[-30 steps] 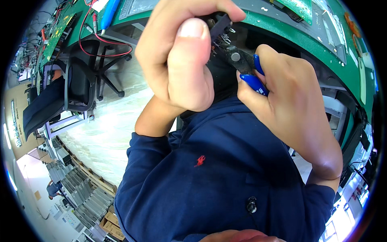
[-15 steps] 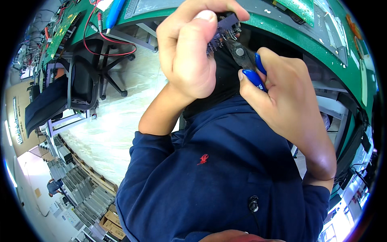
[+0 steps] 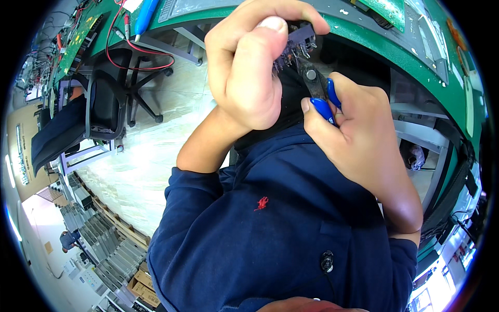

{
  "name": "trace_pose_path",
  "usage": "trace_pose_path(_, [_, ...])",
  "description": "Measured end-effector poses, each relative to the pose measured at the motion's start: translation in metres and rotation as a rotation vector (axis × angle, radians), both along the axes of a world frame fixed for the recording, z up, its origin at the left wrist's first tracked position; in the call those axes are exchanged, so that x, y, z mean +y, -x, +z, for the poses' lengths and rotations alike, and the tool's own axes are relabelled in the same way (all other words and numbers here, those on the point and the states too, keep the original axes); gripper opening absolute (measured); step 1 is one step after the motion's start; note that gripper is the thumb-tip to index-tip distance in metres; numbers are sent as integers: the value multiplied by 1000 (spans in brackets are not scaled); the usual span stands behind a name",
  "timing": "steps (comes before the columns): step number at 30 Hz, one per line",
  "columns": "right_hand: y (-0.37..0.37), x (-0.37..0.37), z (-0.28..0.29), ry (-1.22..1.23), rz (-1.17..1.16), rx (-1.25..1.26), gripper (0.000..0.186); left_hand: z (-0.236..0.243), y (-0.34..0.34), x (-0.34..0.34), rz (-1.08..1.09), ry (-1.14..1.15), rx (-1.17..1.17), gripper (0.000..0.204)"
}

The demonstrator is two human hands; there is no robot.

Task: The person uses a screwdriver to pry and adjust parts of a small black electronic module and then uses wire cutters to clip metal pins while seated at a workbench.

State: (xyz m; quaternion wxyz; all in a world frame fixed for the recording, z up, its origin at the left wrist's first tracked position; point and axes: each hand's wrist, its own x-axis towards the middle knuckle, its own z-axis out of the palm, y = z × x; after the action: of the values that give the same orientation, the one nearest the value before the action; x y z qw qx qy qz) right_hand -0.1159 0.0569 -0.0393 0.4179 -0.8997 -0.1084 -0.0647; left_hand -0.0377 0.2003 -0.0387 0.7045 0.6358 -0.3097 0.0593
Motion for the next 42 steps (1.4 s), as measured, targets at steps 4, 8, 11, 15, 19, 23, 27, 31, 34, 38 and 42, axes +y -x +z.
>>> trace_pose_path(4, [-2, -1, 5, -34, 36, 57, 32, 0, -1, 2, -8, 14, 15, 48])
trace_pose_path(8, [-15, -3, 14, -7, 58, -28, 32, -1, -9, -1, 52, 103, -9, 49])
trace_pose_path(11, [-17, -9, 21, 60, 49, 29, 33, -9, -16, -1, 54, 110, -63, 49])
trace_pose_path(15, [-17, -5, 19, 59, 7, -9, 33, -2, -12, -1, 10, 98, 44, 51])
trace_pose_path(19, [-17, -4, 23, 175, -24, -48, 28, -4, -12, 0, 2, 83, 56, 53])
trace_pose_path(23, [-18, -4, 21, 246, -31, -14, 27, -5, -14, 3, -13, 40, 11, 52])
trace_pose_path(27, [-18, -6, 20, 374, -24, -131, 29, -2, -16, 3, 14, -43, -82, 49])
trace_pose_path(31, [-21, -13, 24, 397, 36, -103, 30, -4, -21, 3, 22, -126, -229, 43])
trace_pose_path(34, [-21, -19, 20, 392, 47, -140, 31, -3, -20, -1, 37, -162, -202, 42])
trace_pose_path(38, [-27, -32, 23, 332, 106, 93, 29, -15, -19, 1, 13, -324, -173, 34])
trace_pose_path(42, [-18, -45, 8, 434, 84, -51, 28, -4, -24, 6, -201, -577, -298, 48])
